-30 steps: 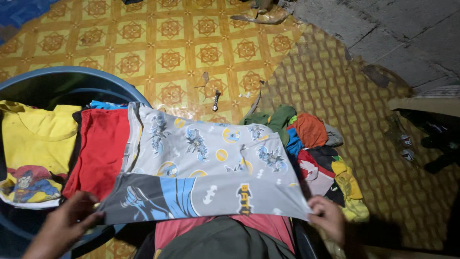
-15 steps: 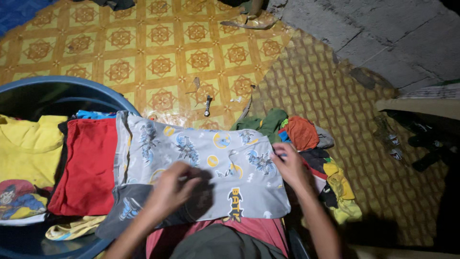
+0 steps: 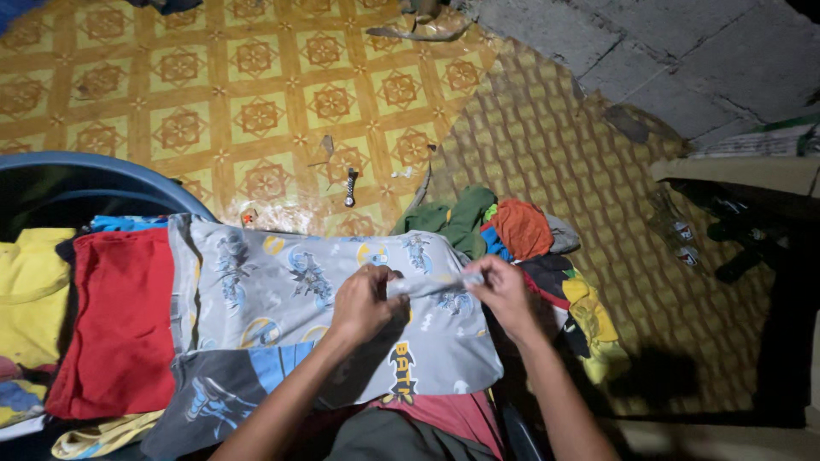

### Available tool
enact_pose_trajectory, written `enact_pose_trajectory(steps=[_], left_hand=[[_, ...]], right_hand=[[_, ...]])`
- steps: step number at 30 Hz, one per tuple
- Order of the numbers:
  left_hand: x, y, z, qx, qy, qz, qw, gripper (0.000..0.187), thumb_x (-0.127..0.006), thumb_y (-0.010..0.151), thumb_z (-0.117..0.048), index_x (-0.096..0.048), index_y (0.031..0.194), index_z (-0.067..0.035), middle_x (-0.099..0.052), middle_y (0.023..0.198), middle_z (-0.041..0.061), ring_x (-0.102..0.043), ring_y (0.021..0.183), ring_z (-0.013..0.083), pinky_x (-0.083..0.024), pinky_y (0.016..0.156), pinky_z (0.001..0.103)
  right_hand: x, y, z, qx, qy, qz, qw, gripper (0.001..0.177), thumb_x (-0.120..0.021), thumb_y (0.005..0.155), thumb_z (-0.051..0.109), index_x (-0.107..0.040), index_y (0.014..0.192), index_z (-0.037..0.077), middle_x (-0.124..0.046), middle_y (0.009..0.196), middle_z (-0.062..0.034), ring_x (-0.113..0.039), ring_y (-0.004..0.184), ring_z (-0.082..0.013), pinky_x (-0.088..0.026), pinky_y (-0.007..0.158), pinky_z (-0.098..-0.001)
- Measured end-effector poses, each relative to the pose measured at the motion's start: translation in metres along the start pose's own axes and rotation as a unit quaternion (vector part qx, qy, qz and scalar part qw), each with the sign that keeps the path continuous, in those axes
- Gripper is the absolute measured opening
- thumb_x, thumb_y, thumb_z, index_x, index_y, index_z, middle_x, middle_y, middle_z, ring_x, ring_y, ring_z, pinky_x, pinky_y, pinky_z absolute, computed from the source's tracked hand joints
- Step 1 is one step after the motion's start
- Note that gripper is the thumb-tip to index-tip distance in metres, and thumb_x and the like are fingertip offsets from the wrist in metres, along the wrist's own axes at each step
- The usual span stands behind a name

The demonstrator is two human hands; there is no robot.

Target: The person picks up various items of clothing including a red shirt and a blue cloth, folds them individually by hand, and places them into a blue plastic basket.

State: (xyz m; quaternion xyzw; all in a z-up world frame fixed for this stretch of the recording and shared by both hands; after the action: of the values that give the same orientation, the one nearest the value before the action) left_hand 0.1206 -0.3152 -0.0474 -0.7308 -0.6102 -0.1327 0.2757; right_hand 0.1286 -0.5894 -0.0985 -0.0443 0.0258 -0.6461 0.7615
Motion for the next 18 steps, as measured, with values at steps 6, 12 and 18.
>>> enact_pose_trajectory(steps=[6, 12, 18], left_hand=[[0.006, -0.054, -0.036, -0.233, -0.069, 0.037, 0.969, 0.030, -0.075, 0.065, -0.007, -0.068, 0.094, -0.005, -0.068, 0.089, 0.011, -0.067, 0.086, 0.0329, -0.053, 0.075, 0.042], [0.019, -0.075, -0.027, -0.371, 0.027, 0.095, 0.923, 0.018, -0.077, 0.067, -0.003, -0.065, 0.078, -0.011, -0.064, 0.081, 0.006, -0.066, 0.088, 0.0282, -0.049, 0.096, 0.047], [0.104, -0.020, 0.015, -0.287, 0.141, -0.021, 0.947, 0.040, -0.074, 0.054, -0.001, -0.070, 0.094, -0.007, -0.070, 0.099, 0.014, -0.063, 0.097, 0.0376, -0.051, 0.087, 0.044]], right_hand=[[-0.006, -0.069, 0.060, 0.038, -0.045, 0.107, 0.992, 0.016, -0.076, 0.079, -0.004, -0.065, 0.087, 0.004, -0.071, 0.097, -0.0081, -0.067, 0.100, -0.0201, -0.052, 0.096, -0.0351], [0.003, -0.094, 0.046, -0.069, -0.252, 0.221, 0.940, 0.023, -0.063, 0.069, -0.008, -0.071, 0.086, 0.005, -0.073, 0.091, -0.0034, -0.071, 0.095, -0.0149, -0.054, 0.089, -0.0313], [0.057, -0.020, -0.040, -0.056, 0.006, -0.013, 0.998, 0.017, -0.070, 0.100, 0.015, -0.062, 0.098, 0.001, -0.068, 0.096, -0.0041, -0.065, 0.095, -0.0163, -0.051, 0.090, -0.0310]])
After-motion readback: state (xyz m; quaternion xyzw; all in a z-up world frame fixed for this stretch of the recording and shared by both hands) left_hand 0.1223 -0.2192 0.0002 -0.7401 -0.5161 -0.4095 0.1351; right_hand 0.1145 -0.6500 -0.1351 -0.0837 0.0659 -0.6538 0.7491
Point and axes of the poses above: each hand's wrist, its own y-axis towards the middle knuckle, its own x-axis out of the back of the hand, z = x × y, the point moved 5 cm from there along y, towards the middle knuckle
